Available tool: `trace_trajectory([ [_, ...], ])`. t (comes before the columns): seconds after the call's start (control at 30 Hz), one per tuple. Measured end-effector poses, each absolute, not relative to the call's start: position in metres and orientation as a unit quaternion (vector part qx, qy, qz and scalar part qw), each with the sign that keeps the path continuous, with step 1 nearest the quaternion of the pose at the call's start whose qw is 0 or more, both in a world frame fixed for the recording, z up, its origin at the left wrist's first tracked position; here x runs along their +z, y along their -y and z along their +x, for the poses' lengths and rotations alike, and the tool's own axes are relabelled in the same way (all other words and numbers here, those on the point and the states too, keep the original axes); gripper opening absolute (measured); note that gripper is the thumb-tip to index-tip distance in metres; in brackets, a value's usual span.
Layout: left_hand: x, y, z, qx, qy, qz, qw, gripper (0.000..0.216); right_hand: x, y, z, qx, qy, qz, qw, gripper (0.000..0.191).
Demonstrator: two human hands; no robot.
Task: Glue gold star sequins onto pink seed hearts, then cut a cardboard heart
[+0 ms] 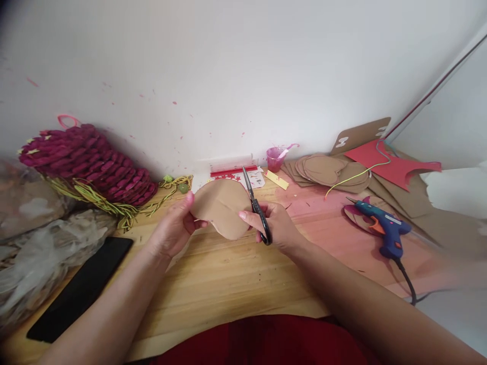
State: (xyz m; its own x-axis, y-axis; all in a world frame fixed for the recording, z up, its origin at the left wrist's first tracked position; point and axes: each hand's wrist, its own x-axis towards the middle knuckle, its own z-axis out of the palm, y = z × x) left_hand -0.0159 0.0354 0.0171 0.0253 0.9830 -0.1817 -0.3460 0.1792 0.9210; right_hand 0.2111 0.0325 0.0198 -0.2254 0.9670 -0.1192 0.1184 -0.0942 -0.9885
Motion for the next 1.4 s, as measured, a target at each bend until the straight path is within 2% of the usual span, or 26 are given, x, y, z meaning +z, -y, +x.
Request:
trace_trajectory([
  [0.13, 0.018, -0.033, -0.014, 0.508, -0.464, 0.375, 0.622, 0.039, 0.019, -0.030, 0.210, 0.573, 0.564, -0.487, 0.343, 0.044],
  [0.3, 0.024, -0.040, -0.022, 0.622, -0.449, 0.303, 0.565, 0.042, 0.009, -0.027, 0.218, 0.585, 0.617, -0.435, 0.295, 0.058],
  [0.47, 0.027, -0.048, -0.029, 0.683, -0.433, 0.238, 0.537, 0.051, 0.000, -0.028, 0.223, 0.579, 0.695, -0.390, 0.171, 0.047],
  [0.57, 0.027, -0.047, -0.028, 0.683, -0.428, 0.233, 0.545, 0.051, 0.008, -0.026, 0.218, 0.561, 0.716, -0.391, 0.141, 0.044],
  [0.87, 0.030, -0.039, -0.019, 0.634, -0.431, 0.267, 0.584, 0.041, 0.036, -0.018, 0.196, 0.518, 0.737, -0.417, 0.122, 0.047],
  [1.13, 0.036, -0.041, -0.023, 0.634, -0.442, 0.261, 0.578, 0.031, 0.036, -0.029, 0.188, 0.527, 0.749, -0.387, 0.114, 0.044],
  [1.4, 0.030, -0.044, -0.024, 0.626, -0.445, 0.282, 0.575, 0.033, 0.029, -0.031, 0.189, 0.540, 0.745, -0.372, 0.123, 0.044],
])
